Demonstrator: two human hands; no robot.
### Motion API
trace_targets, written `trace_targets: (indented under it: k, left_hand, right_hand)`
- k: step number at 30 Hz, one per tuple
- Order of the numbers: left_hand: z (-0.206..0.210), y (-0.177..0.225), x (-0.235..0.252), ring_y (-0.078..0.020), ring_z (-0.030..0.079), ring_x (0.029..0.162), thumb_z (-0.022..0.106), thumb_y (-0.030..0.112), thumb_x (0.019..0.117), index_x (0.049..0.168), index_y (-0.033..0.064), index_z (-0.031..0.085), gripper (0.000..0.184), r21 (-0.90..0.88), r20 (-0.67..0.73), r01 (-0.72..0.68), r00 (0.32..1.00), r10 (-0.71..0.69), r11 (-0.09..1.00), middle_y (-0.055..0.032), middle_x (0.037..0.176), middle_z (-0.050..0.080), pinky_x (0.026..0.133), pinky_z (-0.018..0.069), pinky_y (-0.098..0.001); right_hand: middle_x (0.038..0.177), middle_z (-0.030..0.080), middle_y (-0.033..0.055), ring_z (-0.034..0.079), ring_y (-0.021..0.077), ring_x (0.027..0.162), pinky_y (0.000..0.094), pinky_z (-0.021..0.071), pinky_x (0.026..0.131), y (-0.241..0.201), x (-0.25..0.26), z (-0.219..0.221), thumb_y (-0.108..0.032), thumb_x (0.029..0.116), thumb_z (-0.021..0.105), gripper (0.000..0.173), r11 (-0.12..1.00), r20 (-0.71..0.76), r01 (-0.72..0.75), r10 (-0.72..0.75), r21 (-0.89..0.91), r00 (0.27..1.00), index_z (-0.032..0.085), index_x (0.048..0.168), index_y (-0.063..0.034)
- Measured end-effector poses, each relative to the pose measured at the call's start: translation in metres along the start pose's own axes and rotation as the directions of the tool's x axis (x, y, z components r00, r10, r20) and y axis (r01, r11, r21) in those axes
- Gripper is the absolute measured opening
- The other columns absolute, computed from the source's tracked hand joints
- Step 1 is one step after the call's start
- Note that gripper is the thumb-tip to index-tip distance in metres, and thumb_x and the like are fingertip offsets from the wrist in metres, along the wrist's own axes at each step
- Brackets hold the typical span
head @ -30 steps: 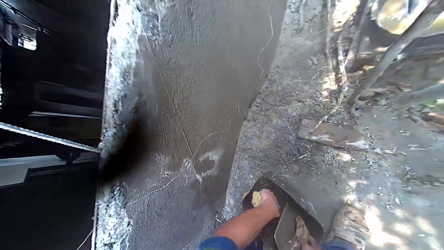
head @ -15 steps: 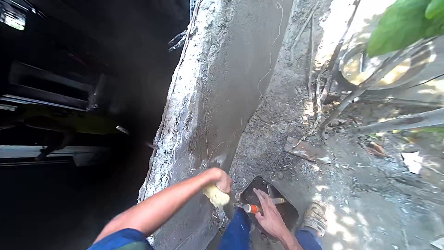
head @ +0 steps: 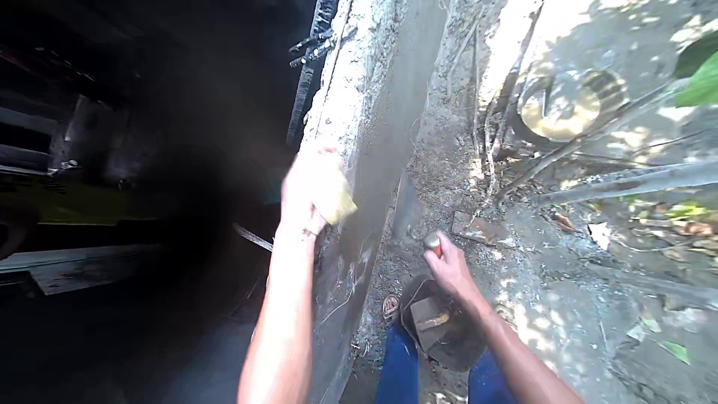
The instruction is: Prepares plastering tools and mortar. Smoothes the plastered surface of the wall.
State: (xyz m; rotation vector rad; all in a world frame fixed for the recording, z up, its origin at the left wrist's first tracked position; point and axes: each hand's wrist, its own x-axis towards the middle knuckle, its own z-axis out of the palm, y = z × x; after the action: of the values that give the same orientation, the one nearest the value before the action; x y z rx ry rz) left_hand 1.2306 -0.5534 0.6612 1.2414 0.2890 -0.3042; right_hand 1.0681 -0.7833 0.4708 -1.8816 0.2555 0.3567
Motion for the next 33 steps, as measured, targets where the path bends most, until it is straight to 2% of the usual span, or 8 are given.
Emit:
trace_targets:
  k: [2, 4, 6, 9, 13, 19, 27, 33]
  left_hand:
    - [-0.011, 0.001, 0.012, -0.0137, 0.065, 0.074, 0.027, 0.043, 0.1113, 0.116, 0.0125, 0.059, 0.044, -0.147, -0.327, -0.236, 0.928, 0.178, 0.961, -0.0031, 0.088, 0.064, 0.066, 0.0578, -0.0306]
    - [-0.020, -0.004, 0.025, -0.0220, 0.067, 0.100, 0.036, 0.040, 0.1102, 0.126, 0.0095, 0.056, 0.040, -0.117, -0.550, -0.431, 0.778, 0.303, 0.895, -0.0097, 0.109, 0.066, 0.088, 0.0578, -0.0473]
    - [-0.029, -0.010, 0.040, -0.0244, 0.066, 0.108, 0.037, 0.034, 0.1111, 0.125, 0.0040, 0.059, 0.040, 0.044, -0.620, -0.538, 0.646, 0.445, 0.842, -0.0124, 0.114, 0.067, 0.094, 0.0559, -0.0492]
    - [-0.046, -0.022, 0.052, -0.0185, 0.066, 0.099, 0.032, 0.024, 0.1115, 0.110, 0.0038, 0.063, 0.037, 0.295, -0.588, -0.560, 0.532, 0.609, 0.774, -0.0077, 0.102, 0.067, 0.090, 0.0560, -0.0406]
    - [-0.057, -0.031, 0.058, -0.0176, 0.066, 0.098, 0.030, 0.024, 0.1114, 0.108, 0.0038, 0.064, 0.039, 0.400, -0.536, -0.523, 0.533, 0.655, 0.753, -0.0067, 0.099, 0.067, 0.090, 0.0559, -0.0398]
    - [-0.056, -0.032, 0.061, -0.0157, 0.065, 0.096, 0.031, 0.020, 0.1096, 0.107, 0.0051, 0.066, 0.038, 0.496, -0.448, -0.470, 0.582, 0.679, 0.730, -0.0045, 0.099, 0.066, 0.091, 0.0553, -0.0373]
    - [-0.056, -0.034, 0.056, -0.0117, 0.063, 0.105, 0.024, 0.019, 0.1092, 0.114, 0.0054, 0.063, 0.041, 0.634, -0.355, -0.371, 0.640, 0.682, 0.678, -0.0025, 0.109, 0.064, 0.096, 0.0529, -0.0336]
    - [-0.055, -0.036, 0.062, -0.0126, 0.064, 0.097, 0.027, 0.013, 0.1079, 0.107, 0.0042, 0.062, 0.036, 0.622, -0.353, -0.437, 0.584, 0.731, 0.650, -0.0025, 0.099, 0.064, 0.090, 0.0537, -0.0325]
  right_hand:
    - [0.079, 0.064, 0.0095, 0.064, 0.0230, 0.065, 0.0472, 0.0561, 0.064, -0.001, 0.031, -0.002, -0.043, 0.1024, 0.049, 0.044, 0.994, 0.051, -0.096, 0.094, 0.048, 0.994, 0.060, 0.121, -0.0043]
    - [0.069, 0.059, 0.0064, 0.059, 0.0200, 0.055, 0.0415, 0.0549, 0.056, -0.009, 0.055, 0.001, -0.048, 0.1082, 0.040, 0.045, 0.986, 0.094, -0.114, 0.103, 0.121, 0.990, 0.055, 0.121, -0.0072]
    - [0.067, 0.058, 0.0055, 0.060, 0.0193, 0.053, 0.0394, 0.0563, 0.054, -0.021, 0.077, 0.005, -0.048, 0.1102, 0.035, 0.044, 0.984, 0.110, -0.072, 0.054, 0.162, 0.992, 0.055, 0.117, -0.0085]
    - [0.064, 0.058, 0.0066, 0.060, 0.0216, 0.049, 0.0407, 0.0556, 0.049, -0.032, 0.109, 0.021, -0.045, 0.1113, 0.033, 0.043, 0.964, 0.048, -0.041, 0.030, 0.262, 0.998, 0.056, 0.106, -0.0081]
    - [0.060, 0.055, 0.0043, 0.056, 0.0196, 0.047, 0.0387, 0.0520, 0.046, -0.038, 0.150, 0.039, -0.040, 0.1107, 0.033, 0.044, 0.957, -0.041, -0.028, 0.042, 0.289, 0.998, 0.060, 0.094, -0.0090]
    - [0.061, 0.056, 0.0049, 0.058, 0.0219, 0.054, 0.0477, 0.0497, 0.055, -0.034, 0.197, 0.065, -0.043, 0.1082, 0.036, 0.050, 0.993, -0.158, 0.028, -0.009, 0.117, 0.987, 0.061, 0.080, -0.0107]
    - [0.064, 0.055, 0.0042, 0.058, 0.0222, 0.061, 0.0482, 0.0449, 0.057, -0.046, 0.208, 0.069, -0.038, 0.1028, 0.042, 0.039, 0.999, -0.253, -0.037, 0.030, -0.021, 0.967, 0.062, 0.081, -0.0122]
    - [0.066, 0.058, 0.0035, 0.060, 0.0220, 0.064, 0.0483, 0.0453, 0.058, -0.060, 0.222, 0.057, -0.039, 0.1016, 0.040, 0.040, 0.996, -0.274, -0.079, 0.063, -0.048, 0.960, 0.063, 0.080, -0.0146]
